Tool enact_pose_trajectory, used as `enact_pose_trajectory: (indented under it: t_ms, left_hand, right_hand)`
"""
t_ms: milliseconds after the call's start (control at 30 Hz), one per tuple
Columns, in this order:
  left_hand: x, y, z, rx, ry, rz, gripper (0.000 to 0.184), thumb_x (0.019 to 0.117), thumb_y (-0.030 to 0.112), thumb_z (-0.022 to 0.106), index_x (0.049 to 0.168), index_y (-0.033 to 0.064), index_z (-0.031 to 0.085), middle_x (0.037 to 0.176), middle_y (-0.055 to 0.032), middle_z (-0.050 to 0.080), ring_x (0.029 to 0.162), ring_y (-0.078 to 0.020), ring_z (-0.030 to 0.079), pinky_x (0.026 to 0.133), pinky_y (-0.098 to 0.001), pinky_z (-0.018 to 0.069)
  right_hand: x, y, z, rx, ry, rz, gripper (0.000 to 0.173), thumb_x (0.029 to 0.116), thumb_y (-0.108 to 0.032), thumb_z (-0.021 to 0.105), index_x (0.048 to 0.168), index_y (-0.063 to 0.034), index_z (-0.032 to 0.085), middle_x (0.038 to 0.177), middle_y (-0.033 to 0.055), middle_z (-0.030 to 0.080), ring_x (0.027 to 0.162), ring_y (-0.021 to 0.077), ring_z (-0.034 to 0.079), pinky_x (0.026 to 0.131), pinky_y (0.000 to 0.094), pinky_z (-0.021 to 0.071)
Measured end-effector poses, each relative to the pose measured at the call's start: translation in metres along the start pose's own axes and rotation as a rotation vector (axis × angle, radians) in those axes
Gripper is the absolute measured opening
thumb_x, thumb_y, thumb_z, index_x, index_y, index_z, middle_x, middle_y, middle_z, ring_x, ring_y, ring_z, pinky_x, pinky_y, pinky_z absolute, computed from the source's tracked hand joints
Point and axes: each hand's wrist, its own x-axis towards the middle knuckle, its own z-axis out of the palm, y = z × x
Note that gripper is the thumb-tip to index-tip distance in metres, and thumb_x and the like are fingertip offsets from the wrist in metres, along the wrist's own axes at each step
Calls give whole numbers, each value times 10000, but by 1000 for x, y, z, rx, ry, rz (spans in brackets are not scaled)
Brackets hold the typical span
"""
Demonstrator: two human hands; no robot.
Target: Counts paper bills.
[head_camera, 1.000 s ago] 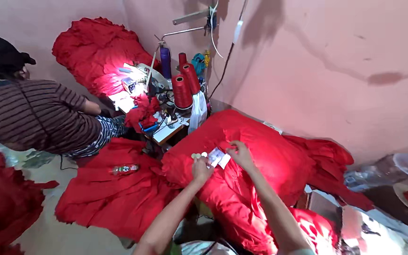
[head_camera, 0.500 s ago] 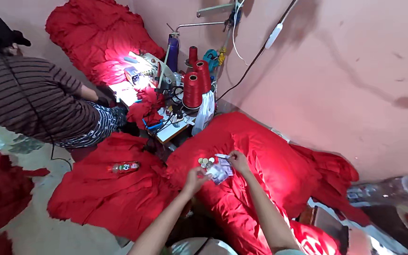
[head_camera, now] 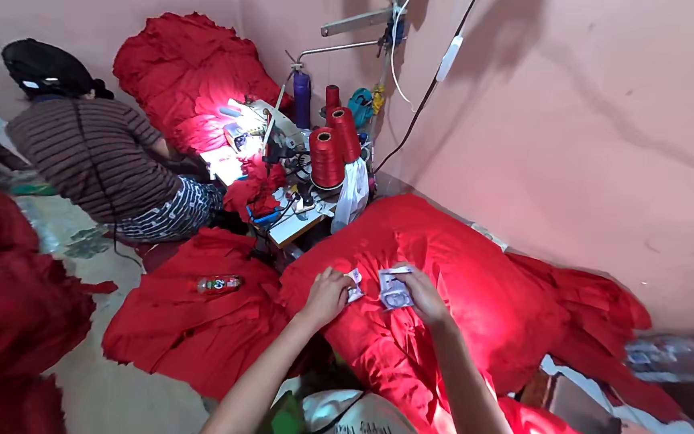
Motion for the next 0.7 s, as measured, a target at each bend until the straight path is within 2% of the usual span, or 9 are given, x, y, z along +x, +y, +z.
enact_pose_trajectory:
  t_ms: [67, 133, 167, 267, 333, 400, 500, 600, 700]
  left_hand:
    - [-1, -4, 4, -111, 60, 53, 310, 977, 72, 507, 1149, 20, 759, 1171, -213, 708, 1250, -421, 561, 1093, -558, 394]
    - [-7, -5, 3, -294, 100, 116, 260, 943, 69, 591, 1113, -47, 750, 1137, -239, 711, 1223, -397, 577, 1093, -497, 410]
    - [-10, -5, 2, -381, 101, 136, 280, 917, 91, 652, 1133, -68, 732, 1152, -243, 705, 1223, -368, 582, 1093, -462, 418]
    - [-22, -4, -3, -572, 77, 127, 496, 838, 196, 746, 1244, -75, 655, 1251, -215, 651, 1199, -241, 579, 1033, -366, 456]
    - [-27, 0, -9, -619, 89, 84, 533, 845, 244, 756, 1275, -51, 644, 1281, -184, 648, 1184, -190, 592, 1010, -338, 477]
    - [-30, 4, -10, -585, 158, 26, 411, 883, 227, 748, 1189, -43, 700, 1196, -186, 681, 1140, -222, 604, 974, -367, 480]
    - [-34, 7, -8, -501, 286, -8, 267, 953, 165, 667, 1061, -71, 730, 1086, -207, 716, 1087, -266, 644, 970, -405, 496]
    - [-37, 11, -5, -579, 397, -119, 238, 1018, 137, 560, 1070, -64, 677, 988, -116, 686, 871, -82, 639, 812, -257, 528]
    - [-43, 15, 2, -766, 482, -219, 217, 1064, 131, 480, 1116, -49, 589, 885, -55, 659, 746, -53, 654, 709, -244, 567]
  right_hand:
    - [4, 10, 13, -108, -55, -37, 257, 1024, -52, 412, 1104, 47, 636, 1095, 92, 680, 956, 98, 657, 853, 287, 552]
    - [9, 19, 23, -154, -121, -59, 354, 1023, -65, 400, 1247, 118, 604, 1427, 219, 543, 1264, 184, 557, 1058, 332, 451]
    - [11, 23, 27, -174, -156, -69, 375, 1020, -72, 393, 1272, 120, 595, 1456, 234, 526, 1303, 195, 542, 1088, 340, 435]
    - [12, 33, 32, -245, -274, -143, 367, 1008, -74, 393, 1238, 100, 621, 1268, 187, 653, 1140, 123, 623, 1004, 301, 492]
    - [13, 37, 36, -286, -319, -191, 325, 994, -68, 422, 1162, 103, 641, 1243, 192, 649, 1152, 140, 607, 1010, 309, 479]
    - [11, 35, 41, -345, -323, -177, 301, 992, -71, 448, 1133, 106, 646, 1230, 216, 645, 1156, 181, 606, 1008, 344, 474]
    - [8, 27, 47, -321, -302, -72, 257, 1008, -93, 496, 1160, 76, 615, 1036, 137, 676, 929, 110, 649, 857, 312, 530]
    - [2, 27, 55, -137, -304, -26, 257, 994, -97, 558, 1198, 55, 593, 1000, 76, 696, 857, 60, 685, 807, 266, 582]
    - [-6, 37, 65, -70, -278, -104, 243, 942, -86, 606, 1143, 50, 608, 1018, 72, 682, 898, 67, 671, 836, 265, 571]
